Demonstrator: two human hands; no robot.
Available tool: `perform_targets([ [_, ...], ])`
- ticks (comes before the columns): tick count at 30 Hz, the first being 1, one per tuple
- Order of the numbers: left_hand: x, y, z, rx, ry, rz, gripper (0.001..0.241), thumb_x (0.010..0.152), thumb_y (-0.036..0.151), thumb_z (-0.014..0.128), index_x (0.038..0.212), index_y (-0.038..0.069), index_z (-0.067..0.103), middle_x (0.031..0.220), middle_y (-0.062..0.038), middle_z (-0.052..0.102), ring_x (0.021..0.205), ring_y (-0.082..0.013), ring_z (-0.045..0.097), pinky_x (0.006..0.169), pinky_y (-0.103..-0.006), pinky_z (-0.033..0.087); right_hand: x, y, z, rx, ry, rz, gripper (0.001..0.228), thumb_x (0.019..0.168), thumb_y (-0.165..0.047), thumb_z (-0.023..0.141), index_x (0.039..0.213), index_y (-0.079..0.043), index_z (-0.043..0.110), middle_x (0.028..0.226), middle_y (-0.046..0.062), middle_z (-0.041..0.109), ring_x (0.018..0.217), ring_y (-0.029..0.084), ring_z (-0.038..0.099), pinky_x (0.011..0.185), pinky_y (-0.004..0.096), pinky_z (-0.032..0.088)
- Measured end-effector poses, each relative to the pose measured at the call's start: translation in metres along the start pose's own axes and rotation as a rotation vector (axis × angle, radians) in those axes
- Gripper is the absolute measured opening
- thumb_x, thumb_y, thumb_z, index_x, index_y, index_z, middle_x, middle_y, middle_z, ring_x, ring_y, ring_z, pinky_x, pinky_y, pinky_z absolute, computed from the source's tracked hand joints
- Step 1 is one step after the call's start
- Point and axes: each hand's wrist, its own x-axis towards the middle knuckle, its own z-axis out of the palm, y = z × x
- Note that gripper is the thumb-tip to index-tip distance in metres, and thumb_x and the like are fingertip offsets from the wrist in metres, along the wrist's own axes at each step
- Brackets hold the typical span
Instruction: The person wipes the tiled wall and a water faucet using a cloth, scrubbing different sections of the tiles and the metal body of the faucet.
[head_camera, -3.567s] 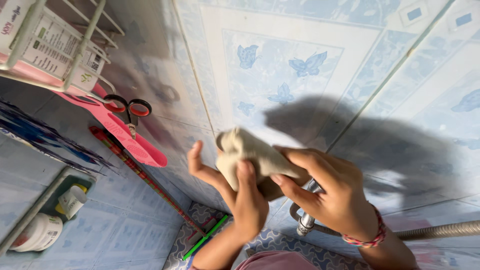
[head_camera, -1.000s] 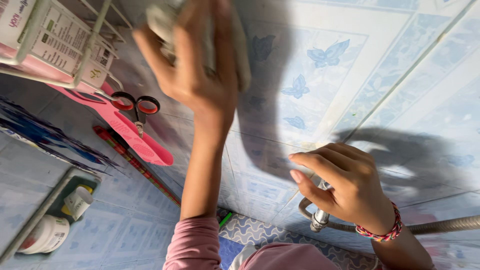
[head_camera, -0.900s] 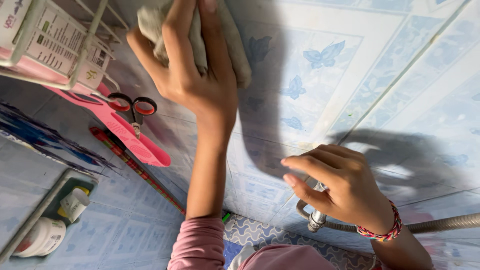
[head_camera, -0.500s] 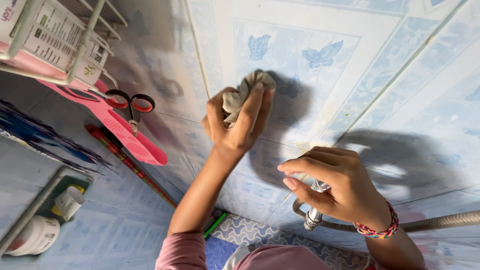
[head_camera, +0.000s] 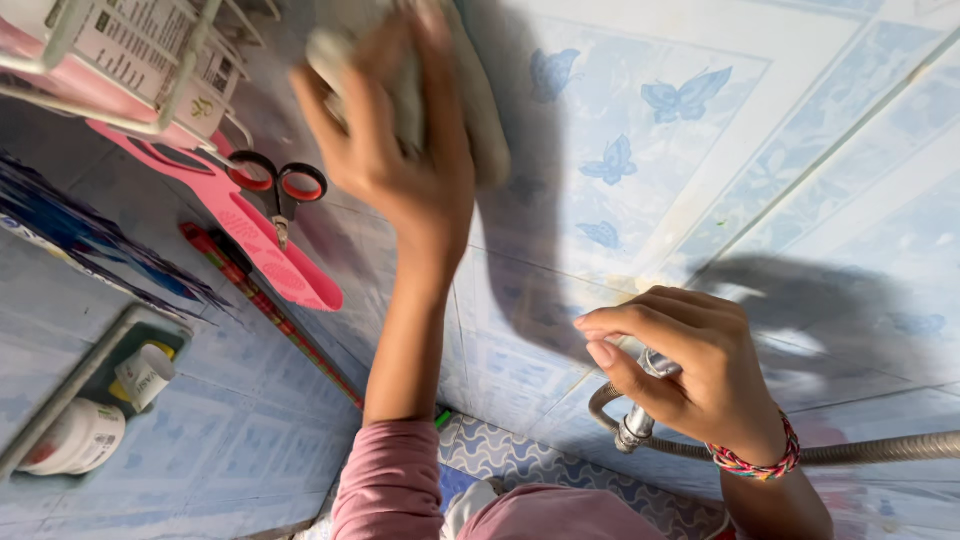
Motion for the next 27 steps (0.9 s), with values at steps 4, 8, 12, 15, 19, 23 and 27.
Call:
perform_targets([
  [4, -0.040, 0.001, -0.015, -0.012, -0.131, 0.096, 0.022, 0.096, 0.007, 0.084, 0.113, 0.004, 0.070, 0.105, -0.009, 0.070, 0.090, -0.0282, 0.063, 0.066, -0.0350, 0.051, 0.005, -0.002, -0.001, 0.006, -0.004, 0.015, 0.011, 0.088, -0.012, 0.071, 0.097, -0.008, 0.075, 0.076, 0.000, 0.076, 0.067, 0.010, 0.073, 0.059, 0.026, 0.055],
  [8, -0.064, -0.019, -0.016, 0.046, -0.138, 0.138, 0.021, 0.092, 0.007, 0.084, 0.108, 0.004, 0.071, 0.105, -0.009, 0.066, 0.088, -0.0278, 0.063, 0.069, -0.0385, 0.056, 0.003, -0.002, 0.000, -0.003, 0.003, 0.016, 0.010, 0.088, -0.013, 0.071, 0.096, -0.008, 0.075, 0.078, 0.002, 0.076, 0.068, 0.011, 0.073, 0.059, 0.026, 0.053],
  [12, -0.038, -0.036, 0.000, -0.041, -0.010, 0.134, 0.021, 0.105, 0.015, 0.076, 0.119, 0.006, 0.064, 0.134, -0.029, 0.050, 0.111, -0.0336, 0.069, 0.076, -0.0355, 0.068, 0.002, 0.002, -0.001, -0.042, 0.004, 0.014, 0.009, 0.087, -0.015, 0.074, 0.094, -0.010, 0.076, 0.078, 0.000, 0.077, 0.062, 0.009, 0.070, 0.056, 0.026, 0.051],
  [15, 0.003, -0.035, 0.017, 0.078, 0.100, -0.018, 0.024, 0.111, 0.017, 0.074, 0.130, 0.008, 0.062, 0.132, -0.019, 0.056, 0.109, -0.0293, 0.069, 0.087, -0.0361, 0.061, 0.001, 0.004, -0.001, -0.051, 0.014, 0.023, 0.008, 0.087, -0.015, 0.075, 0.093, -0.010, 0.076, 0.077, 0.000, 0.077, 0.062, 0.009, 0.070, 0.054, 0.025, 0.050],
  [19, 0.042, -0.024, 0.028, 0.044, 0.154, -0.043, 0.029, 0.113, 0.014, 0.069, 0.139, 0.010, 0.057, 0.135, -0.013, 0.054, 0.116, -0.0286, 0.064, 0.097, -0.0355, 0.051, 0.002, 0.004, -0.001, -0.049, 0.028, -0.010, 0.008, 0.088, -0.014, 0.073, 0.096, -0.010, 0.075, 0.082, -0.001, 0.077, 0.069, 0.009, 0.073, 0.060, 0.025, 0.052],
  [23, 0.038, -0.014, 0.023, 0.020, 0.136, -0.080, 0.023, 0.113, 0.009, 0.072, 0.132, 0.008, 0.058, 0.129, -0.014, 0.060, 0.115, -0.0297, 0.068, 0.096, -0.0377, 0.052, 0.001, 0.010, 0.005, -0.046, 0.041, -0.001, 0.008, 0.089, -0.014, 0.073, 0.096, -0.010, 0.075, 0.081, 0.000, 0.077, 0.068, 0.009, 0.073, 0.058, 0.024, 0.053],
  [27, 0.022, 0.002, 0.009, -0.019, -0.020, 0.001, 0.026, 0.104, 0.010, 0.076, 0.124, 0.006, 0.061, 0.117, -0.011, 0.068, 0.102, -0.0342, 0.064, 0.090, -0.0415, 0.052, -0.003, 0.009, 0.010, -0.054, 0.061, 0.035, 0.010, 0.089, -0.016, 0.073, 0.095, -0.008, 0.076, 0.082, 0.003, 0.078, 0.065, 0.009, 0.072, 0.055, 0.024, 0.053],
])
